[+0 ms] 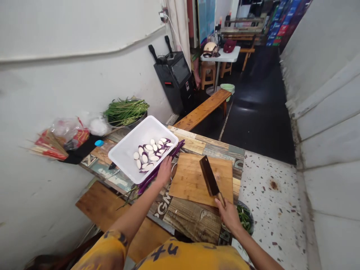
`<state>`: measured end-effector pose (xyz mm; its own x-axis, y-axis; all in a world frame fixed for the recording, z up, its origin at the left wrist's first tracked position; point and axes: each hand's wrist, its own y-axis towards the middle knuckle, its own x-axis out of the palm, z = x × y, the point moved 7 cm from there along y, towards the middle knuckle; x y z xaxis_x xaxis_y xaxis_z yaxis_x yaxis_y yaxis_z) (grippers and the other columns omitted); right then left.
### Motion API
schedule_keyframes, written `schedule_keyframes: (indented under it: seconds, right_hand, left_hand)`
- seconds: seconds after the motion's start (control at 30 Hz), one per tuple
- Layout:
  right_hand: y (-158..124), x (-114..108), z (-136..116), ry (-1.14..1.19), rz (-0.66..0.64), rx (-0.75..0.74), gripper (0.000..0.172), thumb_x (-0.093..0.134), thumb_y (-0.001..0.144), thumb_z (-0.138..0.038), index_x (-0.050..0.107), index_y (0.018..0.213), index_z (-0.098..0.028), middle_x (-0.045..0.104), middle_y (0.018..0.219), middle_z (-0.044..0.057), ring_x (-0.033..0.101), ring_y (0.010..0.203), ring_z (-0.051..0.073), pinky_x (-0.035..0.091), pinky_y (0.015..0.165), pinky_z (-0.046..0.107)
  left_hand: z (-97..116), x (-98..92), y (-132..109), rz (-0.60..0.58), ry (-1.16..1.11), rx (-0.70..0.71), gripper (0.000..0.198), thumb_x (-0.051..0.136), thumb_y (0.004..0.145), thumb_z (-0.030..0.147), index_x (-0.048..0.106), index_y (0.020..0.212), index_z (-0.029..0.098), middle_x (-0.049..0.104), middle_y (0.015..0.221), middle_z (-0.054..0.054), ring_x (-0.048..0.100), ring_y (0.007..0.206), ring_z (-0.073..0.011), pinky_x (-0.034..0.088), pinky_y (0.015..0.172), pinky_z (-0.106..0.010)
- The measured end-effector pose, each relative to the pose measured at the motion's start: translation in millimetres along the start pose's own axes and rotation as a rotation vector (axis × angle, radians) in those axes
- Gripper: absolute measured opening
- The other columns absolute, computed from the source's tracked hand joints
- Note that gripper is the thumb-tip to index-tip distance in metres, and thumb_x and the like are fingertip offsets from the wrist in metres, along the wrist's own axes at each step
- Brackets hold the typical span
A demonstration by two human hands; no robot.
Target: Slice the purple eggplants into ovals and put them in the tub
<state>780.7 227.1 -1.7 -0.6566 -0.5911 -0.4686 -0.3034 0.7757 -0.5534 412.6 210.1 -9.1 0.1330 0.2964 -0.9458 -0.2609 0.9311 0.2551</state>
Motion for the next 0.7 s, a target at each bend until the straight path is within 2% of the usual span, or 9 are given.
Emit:
schedule_keyframes:
  seconds: [0.13, 0.23, 0.33, 0.4, 0.47, 0.53, 0.63, 0.7]
  right_hand:
    - [-6.9, 12.4, 23.6, 0.087, 0.003, 0.057, 0.045, 0.041, 0.083, -0.066, 0.042, 0.069, -0.023, 0.044, 0.045, -0.005, 0.046, 0.035, 0.014, 0.036, 0.037, 0.025]
    - [-4.2, 14.0, 32.8, 0.111, -0.008, 0.068, 0.044, 0.041, 0.083, -0.066, 0.046, 0.073, -0.023, 0.046, 0.047, -0.005, 0.048, 0.036, 0.015, 0.039, 0.038, 0.026]
    - [4.0, 9.6, 32.2, 0.149, -0.054, 0.033, 0.039, 0.049, 0.079, -0.06, 0.051, 0.079, -0.021, 0.057, 0.056, 0.0, 0.059, 0.05, 0.018, 0.048, 0.049, 0.028]
    - [11.4, 6.7, 24.9, 0.287, -0.098, -0.018, 0.038, 0.058, 0.073, -0.052, 0.053, 0.092, -0.02, 0.065, 0.071, 0.002, 0.066, 0.066, 0.02, 0.054, 0.063, 0.03]
    - [19.3, 4.8, 16.2, 0.442, -0.137, -0.037, 0.044, 0.063, 0.066, -0.044, 0.05, 0.101, -0.02, 0.067, 0.081, 0.002, 0.066, 0.074, 0.019, 0.055, 0.068, 0.03]
    - [26.6, 2.5, 10.0, 0.491, -0.138, -0.008, 0.038, 0.064, 0.063, -0.041, 0.049, 0.091, -0.02, 0.064, 0.073, 0.0, 0.063, 0.062, 0.016, 0.052, 0.057, 0.027]
    - [32.1, -2.5, 6.0, 0.434, -0.125, 0.077, 0.03, 0.058, 0.07, -0.048, 0.044, 0.076, -0.022, 0.053, 0.054, -0.005, 0.047, 0.041, 0.012, 0.038, 0.039, 0.024]
    - [32.0, -11.8, 3.7, 0.304, -0.091, 0.075, 0.034, 0.051, 0.078, -0.055, 0.046, 0.078, -0.021, 0.047, 0.048, -0.007, 0.044, 0.037, 0.012, 0.035, 0.039, 0.024]
  left_hand:
    - [-18.7, 20.6, 34.4, -0.04, 0.142, -0.161, 0.056, 0.034, 0.085, 0.003, 0.036, 0.141, 0.001, 0.044, 0.139, -0.025, 0.041, 0.131, -0.0319, 0.035, 0.108, -0.048]
    - [-19.3, 25.8, 46.0, -0.067, 0.227, -0.176, 0.053, 0.031, 0.087, 0.003, 0.041, 0.139, 0.005, 0.049, 0.132, -0.025, 0.046, 0.126, -0.0326, 0.038, 0.104, -0.05]
    - [-14.5, 24.4, 45.0, -0.09, 0.254, -0.15, 0.051, 0.032, 0.087, 0.003, 0.045, 0.136, 0.005, 0.055, 0.121, -0.025, 0.05, 0.118, -0.0319, 0.041, 0.099, -0.048]
    - [-7.2, 19.6, 38.0, -0.112, 0.235, -0.093, 0.051, 0.033, 0.087, 0.004, 0.044, 0.137, 0.006, 0.056, 0.115, -0.024, 0.054, 0.11, -0.0305, 0.044, 0.093, -0.046]
    - [6.8, 12.9, 25.2, -0.146, 0.201, 0.011, 0.052, 0.034, 0.088, 0.007, 0.044, 0.139, 0.012, 0.057, 0.113, -0.02, 0.055, 0.102, -0.0273, 0.045, 0.088, -0.042]
    - [27.9, 8.0, 7.3, -0.218, 0.167, 0.14, 0.052, 0.036, 0.089, 0.01, 0.045, 0.139, 0.022, 0.057, 0.111, -0.014, 0.055, 0.097, -0.0236, 0.045, 0.086, -0.038]
    - [69.7, 11.2, -23.3, -0.422, 0.131, 0.357, 0.052, 0.04, 0.09, 0.016, 0.043, 0.14, 0.03, 0.056, 0.107, -0.009, 0.055, 0.09, -0.0212, 0.044, 0.084, -0.035]
    - [93.9, 16.8, -37.6, -0.539, 0.125, 0.437, 0.055, 0.04, 0.09, 0.016, 0.038, 0.143, 0.032, 0.055, 0.105, -0.009, 0.055, 0.091, -0.022, 0.043, 0.083, -0.036]
